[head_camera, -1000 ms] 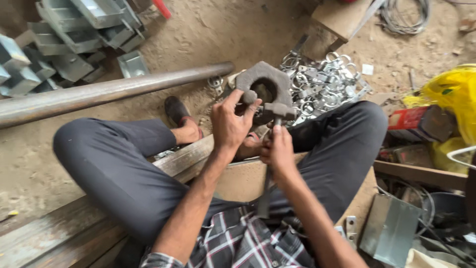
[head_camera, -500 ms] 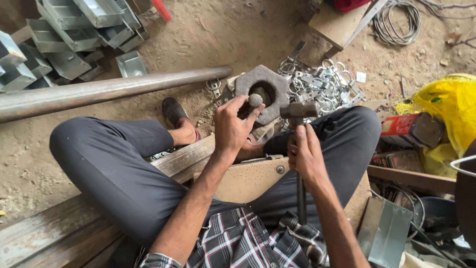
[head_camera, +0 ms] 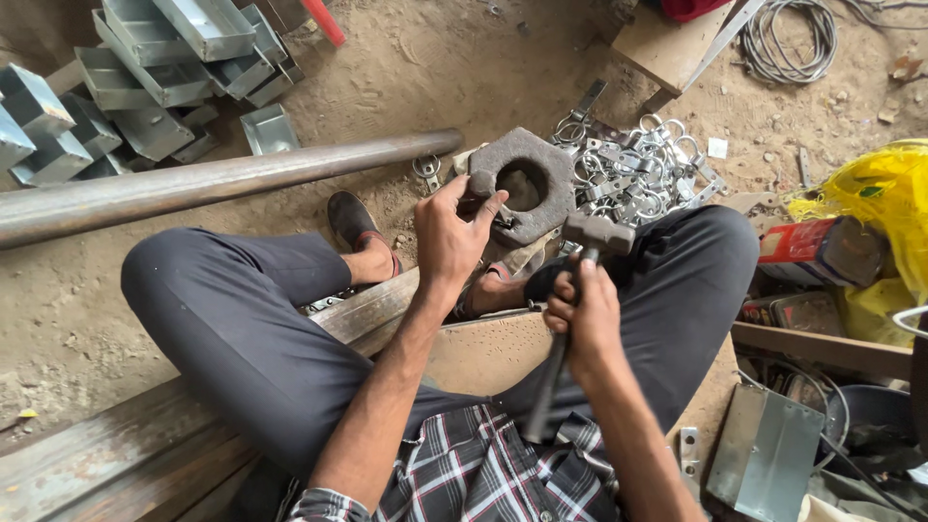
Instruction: The person straightens and flattens metal components using a hammer and a large hexagonal metal block as an anvil, placing each piece into a hole or on the surface and striking it.
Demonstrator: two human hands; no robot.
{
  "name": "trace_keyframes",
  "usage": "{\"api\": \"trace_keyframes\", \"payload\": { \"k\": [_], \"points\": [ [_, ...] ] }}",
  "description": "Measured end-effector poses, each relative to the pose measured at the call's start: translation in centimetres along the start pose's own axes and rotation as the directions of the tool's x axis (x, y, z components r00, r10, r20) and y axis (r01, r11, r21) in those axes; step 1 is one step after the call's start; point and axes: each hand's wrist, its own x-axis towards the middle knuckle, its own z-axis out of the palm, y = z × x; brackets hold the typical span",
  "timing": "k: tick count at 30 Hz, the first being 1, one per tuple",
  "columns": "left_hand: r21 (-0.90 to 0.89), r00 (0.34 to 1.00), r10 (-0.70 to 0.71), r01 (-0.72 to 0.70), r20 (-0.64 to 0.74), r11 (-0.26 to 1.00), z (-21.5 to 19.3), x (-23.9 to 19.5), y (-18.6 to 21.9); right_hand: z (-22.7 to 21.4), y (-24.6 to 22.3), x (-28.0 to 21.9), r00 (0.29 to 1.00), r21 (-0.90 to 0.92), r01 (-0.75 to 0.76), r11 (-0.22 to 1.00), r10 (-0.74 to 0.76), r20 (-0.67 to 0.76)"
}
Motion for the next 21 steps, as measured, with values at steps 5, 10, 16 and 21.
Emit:
{"api": "trace_keyframes", "payload": {
  "k": [5,10,16,21],
  "points": [
    [0.004,0.999,-0.034,0.034,-0.019,0.999,0.3,-0.1,0.3,4.1,3.9,1.1,0.990,-0.125,0.017,0.992,-0.034,-0.136],
    [-0.013,0.996,-0.091,0.090,-0.026,0.996,0.5,0.0,0.4,3.1,2.2,2.2,0.985,0.067,-0.173,0.983,0.173,0.007],
    [-0.032,0.995,-0.095,0.094,-0.041,0.995,0.3,-0.1,0.5,4.9,4.1,2.2,0.988,0.114,-0.148,0.982,0.153,-0.034],
    [0.011,0.998,-0.041,0.041,-0.039,0.999,0.2,-0.4,0.8,4.3,3.5,1.5,0.993,0.168,-0.114,0.979,0.113,0.017]
  ]
}}
